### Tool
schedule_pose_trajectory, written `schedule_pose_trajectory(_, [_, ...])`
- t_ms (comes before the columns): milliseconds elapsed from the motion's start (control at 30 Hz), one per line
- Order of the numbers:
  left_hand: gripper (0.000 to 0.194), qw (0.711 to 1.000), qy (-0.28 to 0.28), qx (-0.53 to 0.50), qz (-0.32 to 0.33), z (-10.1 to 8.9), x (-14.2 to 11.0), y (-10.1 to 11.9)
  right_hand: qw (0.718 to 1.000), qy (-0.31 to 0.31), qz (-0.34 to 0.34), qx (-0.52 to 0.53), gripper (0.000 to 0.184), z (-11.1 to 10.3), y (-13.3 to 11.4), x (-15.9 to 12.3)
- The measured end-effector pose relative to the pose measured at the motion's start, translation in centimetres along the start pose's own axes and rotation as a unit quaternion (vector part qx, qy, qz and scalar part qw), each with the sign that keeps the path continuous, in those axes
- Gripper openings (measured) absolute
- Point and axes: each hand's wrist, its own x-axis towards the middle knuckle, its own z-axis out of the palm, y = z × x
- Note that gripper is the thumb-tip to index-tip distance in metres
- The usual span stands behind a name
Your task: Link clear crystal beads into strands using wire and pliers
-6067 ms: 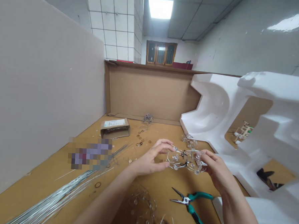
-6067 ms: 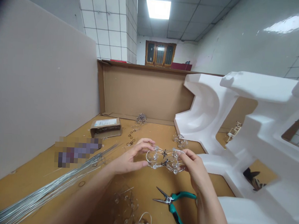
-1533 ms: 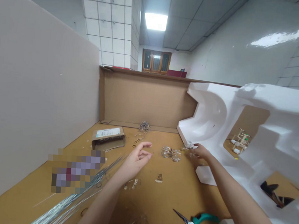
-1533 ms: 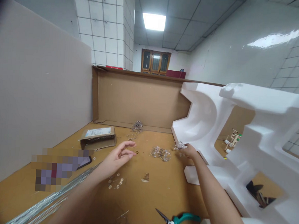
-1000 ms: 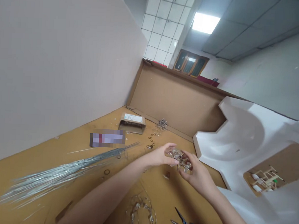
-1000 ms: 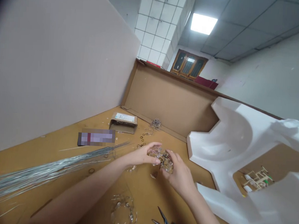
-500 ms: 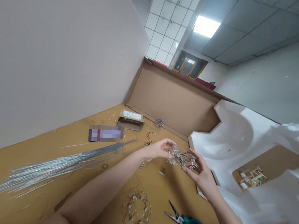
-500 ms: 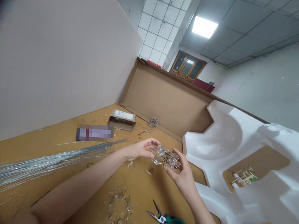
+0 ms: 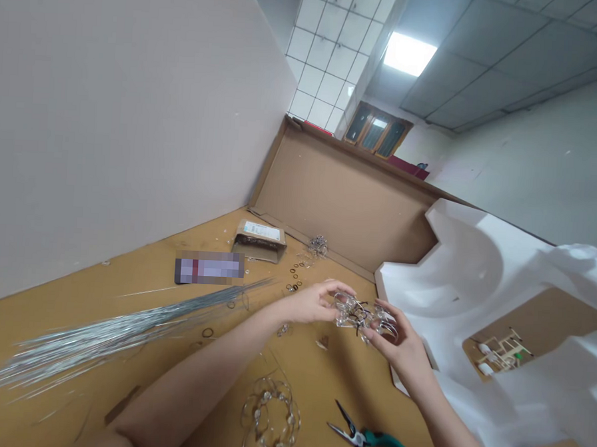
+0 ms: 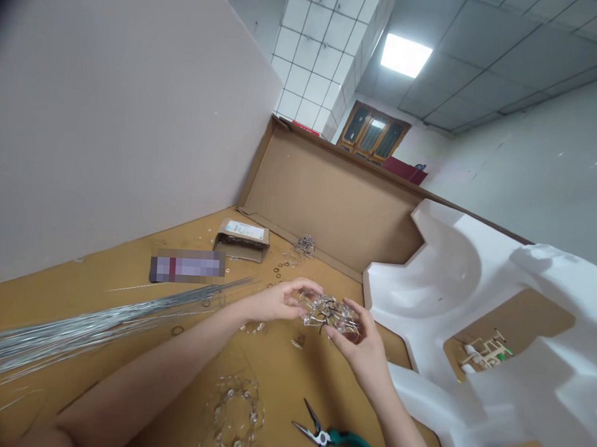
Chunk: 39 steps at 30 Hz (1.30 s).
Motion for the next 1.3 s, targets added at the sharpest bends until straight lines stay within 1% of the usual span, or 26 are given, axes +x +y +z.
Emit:
schedule_pose_trajectory(100, [0.037, 0.998, 0.028, -0.054, -0.006, -0.3, 0.3, 0.0, 0.996, -0.025, 0.028, 0.083, 0.059, -0.4, -0.3, -0.1])
schedule_pose_trajectory(200, [0.031, 0.993, 0.049, -0.110, -0.002, -0.4, 0.4, 0.1, 0.981, -0.061, 0.038, 0.180, 0.049, -1.0, 0.1, 0.0])
schedule_pose_trajectory(300, [0.027, 0.991, 0.062, -0.116, 0.008, -0.4, 0.6, -0.1, 0.972, -0.078, 0.049, 0.217, 0.043, -1.3, 0.6, 0.1])
schedule_pose_trajectory(367, [0.027, 0.992, 0.060, -0.114, 0.007, -0.4, 0.6, -0.4, 0.972, -0.073, 0.059, 0.216, 0.042, -1.4, 0.7, 0.1])
schedule_pose_trajectory(433, [0.024, 0.993, 0.053, -0.108, 0.003, -0.4, 0.7, -0.8, 0.975, -0.052, 0.062, 0.205, 0.040, -1.3, 0.5, 0.0])
schedule_pose_trajectory(533, [0.017, 0.996, 0.045, -0.080, 0.005, -0.5, 0.7, -1.3, 0.982, -0.020, 0.057, 0.180, 0.027, -1.5, 0.2, -0.2])
schedule_pose_trajectory(633, [0.015, 0.998, 0.041, -0.057, 0.011, -0.7, 0.7, -1.4, 0.985, -0.035, 0.053, 0.158, 0.018, -1.9, -0.1, -0.5])
schedule_pose_trajectory(867, [0.017, 0.999, 0.023, -0.027, 0.012, -0.8, 0.5, -0.9, 0.991, -0.052, 0.038, 0.119, 0.016, -2.5, -0.3, -1.0])
schedule_pose_trajectory(1067, [0.018, 0.999, 0.018, -0.044, 0.001, -0.8, 0.5, -0.8, 0.992, -0.059, 0.018, 0.106, 0.017, -2.6, 0.0, -1.1])
schedule_pose_trajectory(1200, [0.017, 1.000, 0.018, -0.013, 0.006, -0.7, 0.4, -0.8, 0.994, -0.050, 0.007, 0.093, 0.019, -2.6, 0.1, -1.1])
schedule_pose_trajectory(1300, [0.013, 0.999, -0.014, 0.033, 0.013, -0.7, 0.1, -0.5, 0.998, -0.026, -0.017, 0.061, 0.019, -2.9, 0.2, -1.2])
